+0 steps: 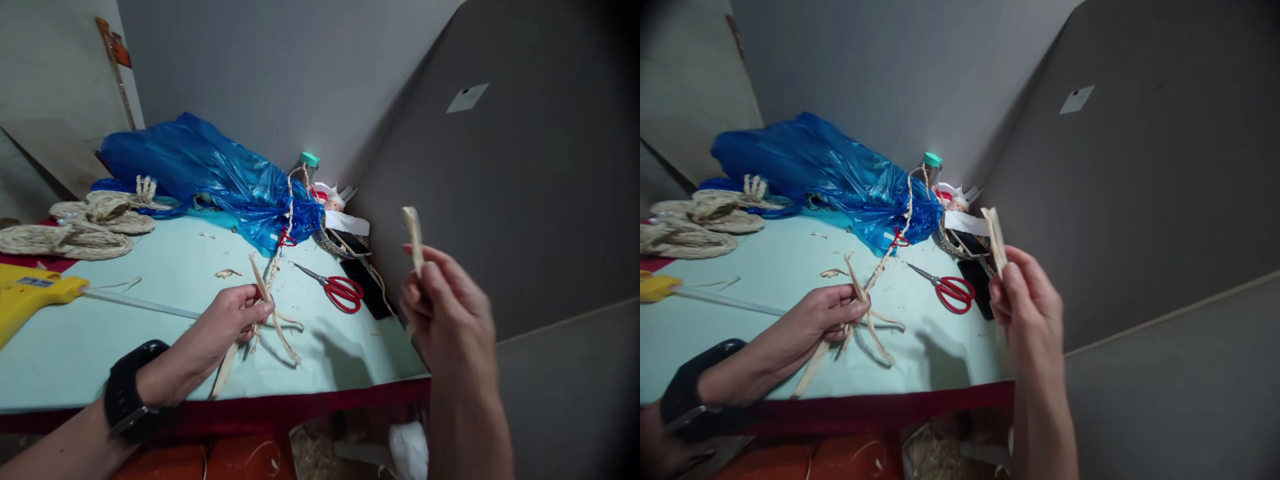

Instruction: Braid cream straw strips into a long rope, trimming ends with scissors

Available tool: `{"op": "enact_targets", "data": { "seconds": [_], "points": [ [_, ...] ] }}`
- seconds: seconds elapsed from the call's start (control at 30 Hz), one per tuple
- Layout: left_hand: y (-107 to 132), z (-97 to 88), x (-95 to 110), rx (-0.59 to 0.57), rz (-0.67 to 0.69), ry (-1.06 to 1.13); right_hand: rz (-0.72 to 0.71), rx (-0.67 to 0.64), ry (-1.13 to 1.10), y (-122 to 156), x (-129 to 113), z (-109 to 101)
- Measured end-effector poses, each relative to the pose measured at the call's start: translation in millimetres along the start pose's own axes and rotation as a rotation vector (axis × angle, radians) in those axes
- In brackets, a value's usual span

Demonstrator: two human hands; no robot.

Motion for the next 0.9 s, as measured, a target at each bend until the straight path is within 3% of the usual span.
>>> {"op": "enact_targets", "data": {
  "seconds": [0.07,0.23,0.33,0.43,0.53,0.6,0.7,0.73,0.8,0.9],
  "points": [
    [0.4,1.2,1.2,-0.017,-0.004,0.040,0.012,-0.087,0.106,-1.3,18.5,17.8],
    [-0.3,4.9,2.3,-0.036,-0.010,0.089,0.045,-0.595,0.251,28.3,37.6,85.6],
    [-1.0,5.2,2.4,0.015,0.019,0.113,-0.065,-0.636,0.365,37.4,34.6,106.7],
    [-0.8,4.8,2.7,0.017,0.007,0.134,-0.059,-0.635,0.371,25.3,35.8,101.7],
    [-0.1,3.8,3.8,-0.029,-0.008,0.164,-0.008,-0.539,0.388,-7.8,46.3,71.9],
    [0.1,2.9,4.4,-0.045,-0.008,0.189,-0.009,-0.279,0.525,-38.1,56.0,40.4],
    [-0.1,2.6,4.4,-0.063,-0.021,0.201,-0.035,0.212,0.921,-74.3,66.0,-5.0],
    [-0.3,2.8,4.3,-0.060,-0.026,0.192,-0.029,0.298,0.959,-80.3,68.1,-14.2],
    [-0.6,3.5,4.5,-0.046,-0.028,0.173,-0.047,0.352,0.947,-81.7,69.7,-20.5],
    [-0.8,5.6,5.1,-0.045,-0.037,0.173,-0.059,0.214,0.728,-62.2,66.9,-4.3]
  ]
}}
Point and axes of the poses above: each hand's wrist, its own y-axis away from the middle knuckle, its own z-axis out of the palm, x = y × z, the point moved 2 cm from there along -y, towards the middle knuckle, and after that the axes turned 15 degrees about y, right-handed, at the moved point
